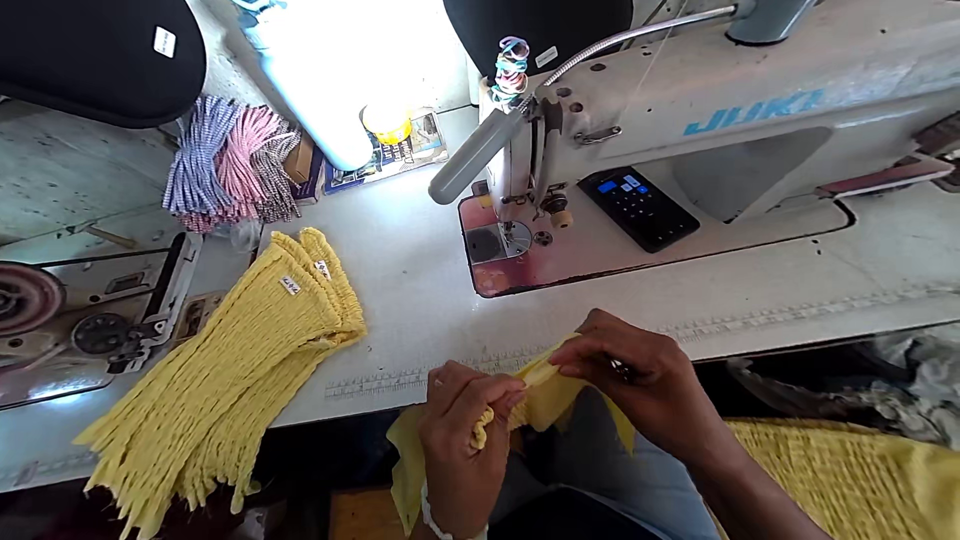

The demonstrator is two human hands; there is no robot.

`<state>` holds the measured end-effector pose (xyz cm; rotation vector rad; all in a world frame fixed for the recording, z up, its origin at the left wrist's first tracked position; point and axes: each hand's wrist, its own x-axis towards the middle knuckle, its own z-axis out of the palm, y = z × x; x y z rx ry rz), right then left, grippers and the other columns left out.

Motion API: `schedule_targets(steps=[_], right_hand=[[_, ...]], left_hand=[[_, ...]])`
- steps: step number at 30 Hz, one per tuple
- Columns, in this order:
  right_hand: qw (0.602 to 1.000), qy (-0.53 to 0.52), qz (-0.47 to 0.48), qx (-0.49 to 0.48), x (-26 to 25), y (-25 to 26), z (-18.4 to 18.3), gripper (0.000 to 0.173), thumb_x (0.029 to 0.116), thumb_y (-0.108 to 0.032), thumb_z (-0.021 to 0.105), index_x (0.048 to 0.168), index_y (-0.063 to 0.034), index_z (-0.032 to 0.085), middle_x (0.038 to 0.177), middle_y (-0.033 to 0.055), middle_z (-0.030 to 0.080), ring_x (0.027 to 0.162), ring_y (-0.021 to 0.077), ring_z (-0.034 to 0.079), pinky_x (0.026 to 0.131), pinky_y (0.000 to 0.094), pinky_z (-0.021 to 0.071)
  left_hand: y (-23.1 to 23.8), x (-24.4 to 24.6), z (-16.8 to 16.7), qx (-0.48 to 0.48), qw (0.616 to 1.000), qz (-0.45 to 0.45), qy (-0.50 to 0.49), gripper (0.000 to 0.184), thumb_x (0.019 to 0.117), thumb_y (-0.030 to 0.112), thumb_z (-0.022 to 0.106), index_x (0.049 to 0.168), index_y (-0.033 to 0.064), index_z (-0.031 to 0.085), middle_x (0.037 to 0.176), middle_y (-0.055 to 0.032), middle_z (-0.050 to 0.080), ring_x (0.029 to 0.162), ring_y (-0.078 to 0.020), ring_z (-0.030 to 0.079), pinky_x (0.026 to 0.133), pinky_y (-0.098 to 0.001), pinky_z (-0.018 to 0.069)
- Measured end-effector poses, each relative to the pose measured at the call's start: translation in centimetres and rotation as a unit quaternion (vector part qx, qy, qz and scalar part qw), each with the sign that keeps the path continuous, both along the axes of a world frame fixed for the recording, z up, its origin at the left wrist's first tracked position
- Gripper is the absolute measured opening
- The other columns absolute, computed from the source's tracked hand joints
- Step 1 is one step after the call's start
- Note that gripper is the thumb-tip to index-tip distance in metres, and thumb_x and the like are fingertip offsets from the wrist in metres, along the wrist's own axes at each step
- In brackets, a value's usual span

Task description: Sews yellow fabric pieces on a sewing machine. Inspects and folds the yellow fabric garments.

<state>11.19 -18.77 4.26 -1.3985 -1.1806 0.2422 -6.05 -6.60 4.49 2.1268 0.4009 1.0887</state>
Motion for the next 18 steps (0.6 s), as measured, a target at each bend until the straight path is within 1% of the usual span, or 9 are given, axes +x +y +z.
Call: schedule_targets(steps=[2, 4, 5, 6, 9, 12, 13, 15, 18], right_hand=[[0.999, -0.040, -0.035, -0.014, 0.2, 0.6, -0.1, 0.016, 0.0982, -0.026, 0.068, 0.096, -0.0112, 0.074, 0.096, 0.0005, 0.059, 0.087, -0.0055, 0.056, 0.076, 0.0050, 0.0459], [0.996, -0.053, -0.060, -0.035, 1.2, 1.1, -0.1, 0.018, 0.0998, -0.024, 0.064, 0.097, -0.0089, 0.073, 0.109, 0.0048, 0.065, 0.092, -0.0016, 0.060, 0.078, 0.0112, 0.0500], [0.994, -0.056, -0.076, -0.047, 2.1, 1.2, 0.0, 0.018, 0.1013, -0.022, 0.060, 0.100, -0.0075, 0.071, 0.110, 0.0038, 0.068, 0.090, -0.0009, 0.062, 0.077, 0.0140, 0.0521], [0.991, -0.060, -0.100, -0.059, 3.1, 1.2, 0.2, 0.017, 0.1022, -0.020, 0.058, 0.103, -0.0061, 0.068, 0.103, 0.0021, 0.069, 0.084, -0.0005, 0.063, 0.073, 0.0162, 0.0526], [0.968, -0.125, -0.200, -0.090, 5.3, 1.8, 1.0, 0.016, 0.1022, -0.012, 0.056, 0.108, 0.0002, 0.064, 0.080, 0.0048, 0.062, 0.065, 0.0056, 0.055, 0.061, 0.0219, 0.0478], [0.940, -0.201, -0.258, -0.092, 6.0, 3.7, 0.6, 0.014, 0.1022, -0.006, 0.056, 0.109, 0.0044, 0.063, 0.082, 0.0173, 0.066, 0.066, 0.0273, 0.064, 0.059, 0.0422, 0.0515], [0.934, -0.223, -0.267, -0.086, 6.1, 4.3, 0.2, 0.014, 0.1027, -0.007, 0.057, 0.109, 0.0043, 0.063, 0.083, 0.0186, 0.067, 0.068, 0.0308, 0.066, 0.059, 0.0448, 0.0521], [0.926, -0.253, -0.270, -0.071, 6.3, 5.1, -0.2, 0.016, 0.1031, -0.010, 0.058, 0.109, 0.0041, 0.064, 0.086, 0.0197, 0.068, 0.073, 0.0337, 0.068, 0.061, 0.0462, 0.0528], [0.922, -0.279, -0.261, -0.066, 6.1, 5.4, -0.5, 0.015, 0.1001, -0.010, 0.062, 0.106, 0.0032, 0.068, 0.088, 0.0202, 0.069, 0.078, 0.0353, 0.069, 0.064, 0.0462, 0.0544]], left_hand=[[0.4, 0.1, 0.2, -0.024, 1.000, -0.009, 0.018, 0.017, 0.0994, 0.026, 0.066, 0.097, 0.0118, 0.075, 0.088, 0.0034, 0.066, 0.087, -0.0004, 0.060, 0.081, -0.0142, 0.0481], [1.6, -0.4, 0.7, -0.035, 0.996, -0.028, 0.071, 0.020, 0.0969, 0.023, 0.069, 0.099, 0.0041, 0.076, 0.089, -0.0018, 0.069, 0.086, 0.0007, 0.064, 0.080, -0.0116, 0.0520], [2.5, -0.9, 1.1, -0.025, 0.993, -0.026, 0.111, 0.023, 0.0955, 0.023, 0.071, 0.099, 0.0017, 0.076, 0.088, -0.0037, 0.071, 0.085, 0.0005, 0.065, 0.079, -0.0122, 0.0531], [3.5, -1.6, 1.6, -0.007, 0.989, -0.009, 0.148, 0.025, 0.0944, 0.026, 0.071, 0.098, 0.0011, 0.076, 0.087, -0.0045, 0.072, 0.082, 0.0001, 0.066, 0.077, -0.0132, 0.0537], [6.7, -3.6, 3.3, 0.036, 0.978, 0.057, 0.198, 0.032, 0.0920, 0.033, 0.072, 0.094, 0.0010, 0.075, 0.087, -0.0043, 0.074, 0.080, 0.0005, 0.067, 0.075, -0.0148, 0.0537], [8.6, -4.0, 4.7, 0.023, 0.970, 0.093, 0.222, 0.034, 0.0879, 0.036, 0.075, 0.095, 0.0031, 0.075, 0.084, -0.0012, 0.073, 0.076, 0.0034, 0.065, 0.070, -0.0138, 0.0522], [9.0, -3.9, 5.1, 0.009, 0.966, 0.094, 0.240, 0.033, 0.0867, 0.037, 0.076, 0.096, 0.0054, 0.075, 0.083, 0.0010, 0.073, 0.075, 0.0043, 0.066, 0.069, -0.0139, 0.0528], [9.7, -4.0, 5.5, -0.016, 0.963, 0.067, 0.262, 0.032, 0.0874, 0.038, 0.076, 0.101, 0.0091, 0.074, 0.083, 0.0052, 0.072, 0.074, 0.0054, 0.066, 0.069, -0.0134, 0.0537], [9.3, -5.2, 6.5, -0.108, 0.968, -0.045, 0.223, 0.037, 0.0916, 0.032, 0.070, 0.123, 0.0140, 0.063, 0.083, 0.0115, 0.070, 0.074, 0.0050, 0.065, 0.067, -0.0144, 0.0539]])
